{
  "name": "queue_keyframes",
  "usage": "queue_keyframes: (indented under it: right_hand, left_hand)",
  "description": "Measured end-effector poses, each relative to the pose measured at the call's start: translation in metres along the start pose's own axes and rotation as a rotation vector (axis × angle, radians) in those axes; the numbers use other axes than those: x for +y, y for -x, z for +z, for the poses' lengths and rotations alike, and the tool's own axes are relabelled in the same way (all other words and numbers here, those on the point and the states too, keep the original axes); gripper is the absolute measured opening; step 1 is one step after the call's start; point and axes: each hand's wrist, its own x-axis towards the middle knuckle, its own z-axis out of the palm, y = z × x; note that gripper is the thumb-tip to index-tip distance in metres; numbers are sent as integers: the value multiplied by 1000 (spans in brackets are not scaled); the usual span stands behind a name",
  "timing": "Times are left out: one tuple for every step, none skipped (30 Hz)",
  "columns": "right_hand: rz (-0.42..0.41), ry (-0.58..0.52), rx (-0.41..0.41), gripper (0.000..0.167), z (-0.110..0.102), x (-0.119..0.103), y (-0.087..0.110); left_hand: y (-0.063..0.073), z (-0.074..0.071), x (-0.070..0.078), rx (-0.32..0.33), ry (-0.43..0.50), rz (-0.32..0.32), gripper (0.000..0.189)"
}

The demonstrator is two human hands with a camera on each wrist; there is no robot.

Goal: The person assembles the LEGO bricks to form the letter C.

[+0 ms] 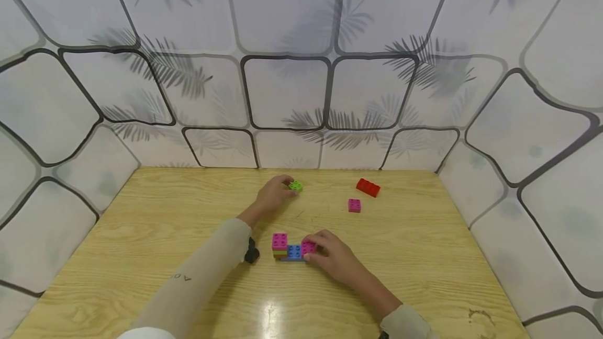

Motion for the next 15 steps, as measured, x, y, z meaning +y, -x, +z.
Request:
queue_keyframes:
  right_hand:
    - [2,1,1,36,0,0,0]
    - [3,2,1,35,0,-1,0]
    - [4,2,0,35,0,-1,0]
    - [5,1,-1,35,0,-2,0]
    - [6,0,-2,34,0,-2,0]
    - [6,-2,-4,34,0,-2,0]
    - [8,-4,-7,34,0,-3,0]
    - [10,-5,-9,34,0,-3,0]
    - [12,-5,-10,34,0,-3,0]
    - [14,-6,-9,34,0,-3,0]
    - [17,-4,-9,34,0,-3,0]
    - [18,-1,-9,35,0,-2,0]
    - [20,3,-8,35,0,-2,0]
    - [21,4,-7,35,0,-2,0]
    - [22,3,-6,36,0,-1,0]
  left_hand:
    - [0,0,0,2,-4,-5,49]
    - [-1,1,0,4,-4,-10,49]
    - [-1,1,0,5,-3,-15,48]
    - [-1,1,-1,4,-3,-20,48]
    - [-2,1,-1,3,3,-24,47]
    - [-2,0,-2,1,9,-27,47]
    - [-2,0,-2,-2,20,-30,47]
    - [-2,0,-3,-5,31,-32,47]
    - [-2,0,-3,-8,38,-32,47]
    - [-2,0,-4,-12,48,-31,47]
    - [-2,0,-5,-16,56,-26,47]
    - [-1,0,-5,-18,67,-22,46]
    - [-1,0,-6,-20,76,-16,46]
    - [0,-1,-6,-23,87,-10,46]
    - [1,-1,-6,-26,97,-3,45]
